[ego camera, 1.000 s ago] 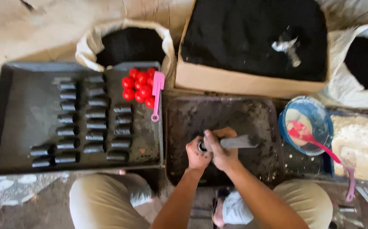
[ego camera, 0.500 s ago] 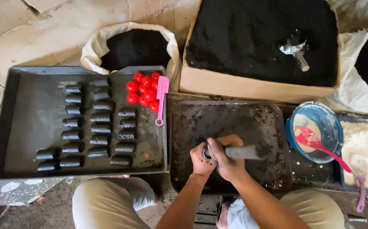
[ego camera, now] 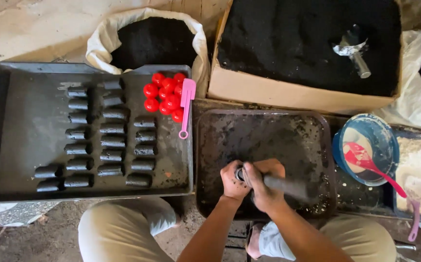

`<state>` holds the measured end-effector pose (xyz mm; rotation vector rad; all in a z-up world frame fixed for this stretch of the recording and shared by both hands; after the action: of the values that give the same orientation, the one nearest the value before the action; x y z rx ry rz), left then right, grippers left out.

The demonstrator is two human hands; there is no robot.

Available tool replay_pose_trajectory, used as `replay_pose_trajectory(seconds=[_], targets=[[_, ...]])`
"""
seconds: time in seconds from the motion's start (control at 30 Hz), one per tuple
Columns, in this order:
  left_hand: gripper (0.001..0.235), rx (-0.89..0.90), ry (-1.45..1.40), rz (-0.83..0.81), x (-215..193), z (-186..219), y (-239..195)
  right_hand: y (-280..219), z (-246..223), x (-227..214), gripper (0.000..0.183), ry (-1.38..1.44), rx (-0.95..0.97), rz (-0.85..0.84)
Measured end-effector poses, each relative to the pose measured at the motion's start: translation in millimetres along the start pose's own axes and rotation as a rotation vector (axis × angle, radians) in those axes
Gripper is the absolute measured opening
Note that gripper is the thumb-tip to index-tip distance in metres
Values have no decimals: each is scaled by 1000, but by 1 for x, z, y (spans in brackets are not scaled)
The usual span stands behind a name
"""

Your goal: The person scoops a dark, granular substance from a tray and packs it into a small cylindrical metal mold. They then use a metal rod to press the substance firmly into the mold before ejecting the formed cylinder onto a baking sheet.

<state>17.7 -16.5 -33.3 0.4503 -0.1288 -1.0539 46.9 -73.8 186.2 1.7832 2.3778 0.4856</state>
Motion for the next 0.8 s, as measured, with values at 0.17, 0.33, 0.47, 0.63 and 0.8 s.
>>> replay_pose_trajectory(seconds=[0.17, 0.33, 0.47, 0.63, 0.8], targets=[[20, 1, -6, -51, -5, 12, 10, -1, -2, 3, 59, -219, 63, 32], [24, -8, -28, -12, -6, 8, 3, 13, -9, 5, 68, 107, 109, 16], [20, 8, -38, -22, -2, 7, 20, 23, -26, 3, 65, 149, 57, 16], [18, 5, 13, 0, 2, -3, 5, 10, -4, 0, 61, 166, 11, 4], [16, -27, 5, -2, 1, 1, 3, 9, 6, -1, 65, 165, -47, -5]])
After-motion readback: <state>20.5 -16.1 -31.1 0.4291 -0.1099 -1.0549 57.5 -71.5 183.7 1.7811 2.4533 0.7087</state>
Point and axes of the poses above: each hand's wrist, its own y-axis towards the middle knuckle, its own x-axis out of the palm, z = x × y, the point moved 1 cm from there along y, towards the middle knuckle, and after that the axes turned 3 degrees about x, right-handed, at the moved point
